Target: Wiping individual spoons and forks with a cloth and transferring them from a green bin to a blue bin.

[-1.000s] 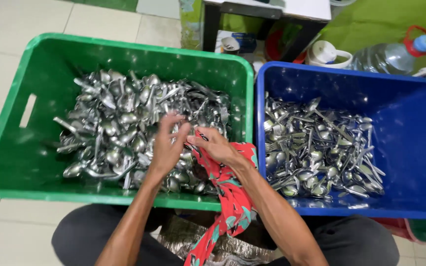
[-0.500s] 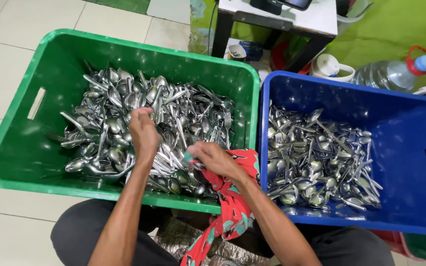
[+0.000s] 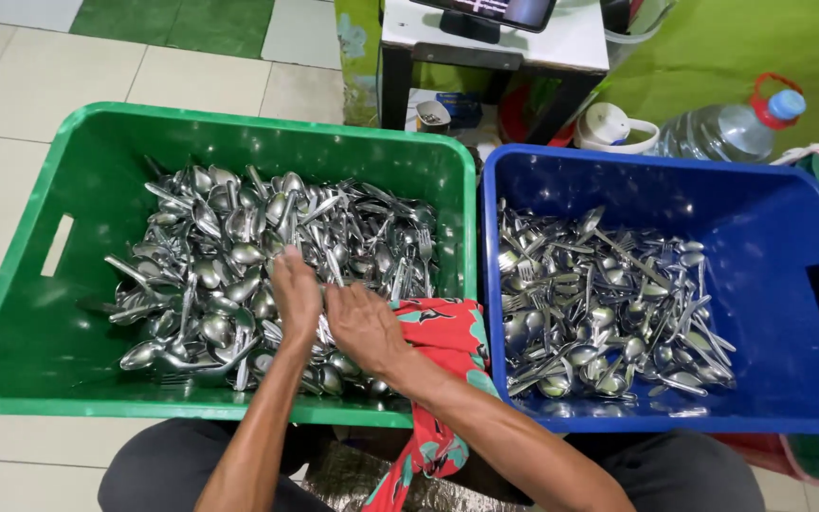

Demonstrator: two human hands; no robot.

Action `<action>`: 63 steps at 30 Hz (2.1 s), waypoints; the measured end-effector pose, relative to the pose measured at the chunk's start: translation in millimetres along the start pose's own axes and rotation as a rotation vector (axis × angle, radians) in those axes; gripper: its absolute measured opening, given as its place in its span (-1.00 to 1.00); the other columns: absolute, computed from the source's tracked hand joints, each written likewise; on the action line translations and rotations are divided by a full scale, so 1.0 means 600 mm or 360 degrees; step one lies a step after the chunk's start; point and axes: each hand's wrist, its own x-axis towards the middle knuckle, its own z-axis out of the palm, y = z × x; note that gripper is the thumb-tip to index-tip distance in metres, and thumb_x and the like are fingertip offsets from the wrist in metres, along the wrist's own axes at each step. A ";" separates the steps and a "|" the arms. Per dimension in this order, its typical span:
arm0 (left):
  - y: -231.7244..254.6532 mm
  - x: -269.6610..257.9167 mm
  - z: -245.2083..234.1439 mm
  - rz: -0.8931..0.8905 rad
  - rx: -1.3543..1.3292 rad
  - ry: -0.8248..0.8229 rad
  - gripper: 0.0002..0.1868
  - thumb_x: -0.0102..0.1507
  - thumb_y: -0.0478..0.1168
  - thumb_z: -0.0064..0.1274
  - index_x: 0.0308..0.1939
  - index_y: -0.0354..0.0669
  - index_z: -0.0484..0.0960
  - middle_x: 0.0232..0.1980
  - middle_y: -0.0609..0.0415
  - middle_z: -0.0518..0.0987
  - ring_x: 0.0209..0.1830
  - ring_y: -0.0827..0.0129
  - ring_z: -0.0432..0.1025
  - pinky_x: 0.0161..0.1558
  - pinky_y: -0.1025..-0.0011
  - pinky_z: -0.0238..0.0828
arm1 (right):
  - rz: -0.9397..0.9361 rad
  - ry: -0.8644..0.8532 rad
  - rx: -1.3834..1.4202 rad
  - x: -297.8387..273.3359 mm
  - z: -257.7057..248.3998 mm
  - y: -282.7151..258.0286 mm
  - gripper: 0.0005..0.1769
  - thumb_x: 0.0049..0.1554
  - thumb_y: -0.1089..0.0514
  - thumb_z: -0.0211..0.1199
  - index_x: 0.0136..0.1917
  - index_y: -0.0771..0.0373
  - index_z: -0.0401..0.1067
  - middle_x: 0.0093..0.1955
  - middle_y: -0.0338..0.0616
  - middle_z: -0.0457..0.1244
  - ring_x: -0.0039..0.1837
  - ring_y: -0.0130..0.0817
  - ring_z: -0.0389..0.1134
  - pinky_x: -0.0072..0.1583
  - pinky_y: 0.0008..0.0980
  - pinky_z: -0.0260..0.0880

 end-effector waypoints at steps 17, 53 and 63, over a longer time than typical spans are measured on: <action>0.001 0.014 -0.023 -0.0145 -0.0784 -0.0294 -0.32 0.47 0.17 -0.44 0.22 -0.44 0.40 -0.19 -0.17 0.44 -0.40 0.28 0.35 -0.33 0.35 0.40 | 0.0294 -0.0209 0.0720 -0.025 -0.078 0.005 -0.73 0.30 0.05 -0.04 -0.17 0.24 0.26 -0.40 0.01 0.23 -0.24 0.04 0.37 -0.25 -0.05 0.40; -0.012 -0.120 -0.029 0.0859 0.0561 -0.0625 -0.64 0.37 -0.41 -0.33 0.16 -0.48 0.47 -0.30 -0.25 0.53 -0.33 0.04 0.40 -0.25 0.17 0.34 | 0.1060 0.0193 0.1545 0.010 -0.086 0.049 -0.47 0.21 0.02 0.24 0.37 0.31 0.34 -0.02 0.27 0.33 0.05 0.25 0.40 0.07 0.05 0.36; 0.032 -0.034 -0.037 0.0627 0.0255 -0.0716 -0.55 0.39 -0.06 0.03 -0.51 -0.28 0.63 -0.56 -0.02 0.60 -0.46 0.42 0.30 -0.31 0.27 0.35 | 0.1105 -0.0271 0.2274 0.016 -0.117 0.048 -0.71 0.25 0.09 0.26 -0.30 0.15 0.42 -0.45 -0.27 0.31 -0.36 -0.51 0.38 -0.17 -0.52 0.37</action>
